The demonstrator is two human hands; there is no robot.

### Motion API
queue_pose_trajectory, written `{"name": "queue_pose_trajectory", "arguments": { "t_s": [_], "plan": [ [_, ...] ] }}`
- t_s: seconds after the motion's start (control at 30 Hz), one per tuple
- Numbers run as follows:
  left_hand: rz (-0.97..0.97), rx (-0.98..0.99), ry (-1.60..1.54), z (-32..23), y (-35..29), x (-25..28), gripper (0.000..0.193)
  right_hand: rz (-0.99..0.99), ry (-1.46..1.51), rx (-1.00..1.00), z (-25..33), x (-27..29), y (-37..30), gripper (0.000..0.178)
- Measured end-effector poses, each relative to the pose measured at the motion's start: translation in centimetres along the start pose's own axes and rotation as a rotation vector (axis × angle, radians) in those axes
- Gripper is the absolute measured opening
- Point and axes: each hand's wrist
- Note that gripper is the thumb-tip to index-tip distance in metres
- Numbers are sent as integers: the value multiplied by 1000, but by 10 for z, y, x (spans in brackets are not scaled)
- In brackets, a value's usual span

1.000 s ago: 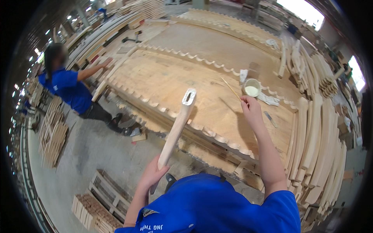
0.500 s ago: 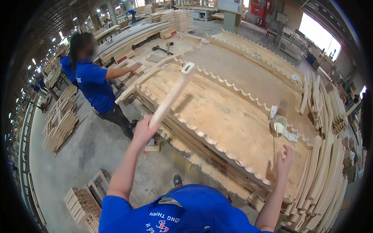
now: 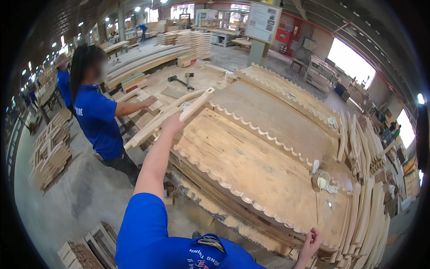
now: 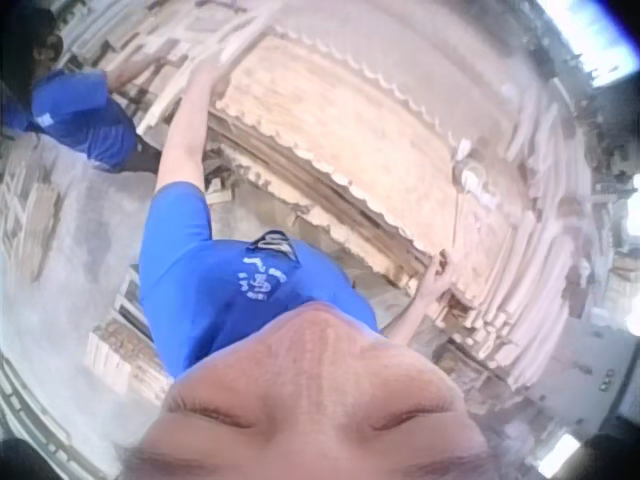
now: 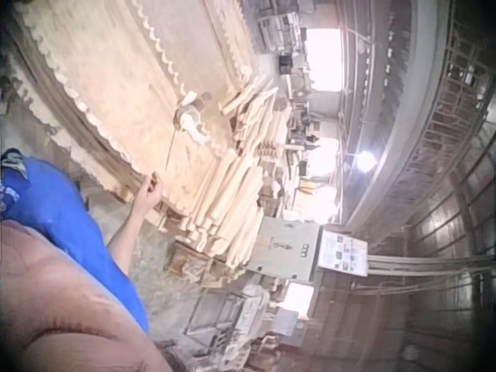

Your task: The person applies glue to the ends of wooden chair legs using a small stick. They repeatedly dip the stick into a container and spread the adhesive into slots on the legs, then place the treated legs on a workbench.

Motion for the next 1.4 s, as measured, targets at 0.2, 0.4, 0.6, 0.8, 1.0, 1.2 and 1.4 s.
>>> {"name": "queue_pose_trajectory", "arguments": {
  "t_s": [0.2,0.4,0.6,0.8,1.0,1.2,1.4],
  "plan": [
    [53,-24,194,-11,3,1,40,147,-92,6,10,-11,-9,24],
    [-443,-91,-9,7,-141,-42,54,409,-6,140,46,-44,15,27],
    [346,657,-295,89,-525,-172,52,969,393,285,30,-108,19,22],
    [458,1981,-193,25,-944,-124,49,1549,330,600,55,-129,-34,14],
    [85,2317,-317,-118,-1112,-112,37,2022,316,606,60,-96,-153,20],
    [-593,1945,-1774,-204,-1051,-222,68,2404,-83,1308,94,-50,-249,25],
    [-759,2096,-2169,-227,-1132,-206,75,2501,-75,1520,94,8,-358,26]
  ]
}}
Point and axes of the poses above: each hand's wrist, its own y-axis towards the middle knuckle, its own x-axis out of the back of the hand, z = x × y, and after that the axes turned 3 degrees about y, right-handed
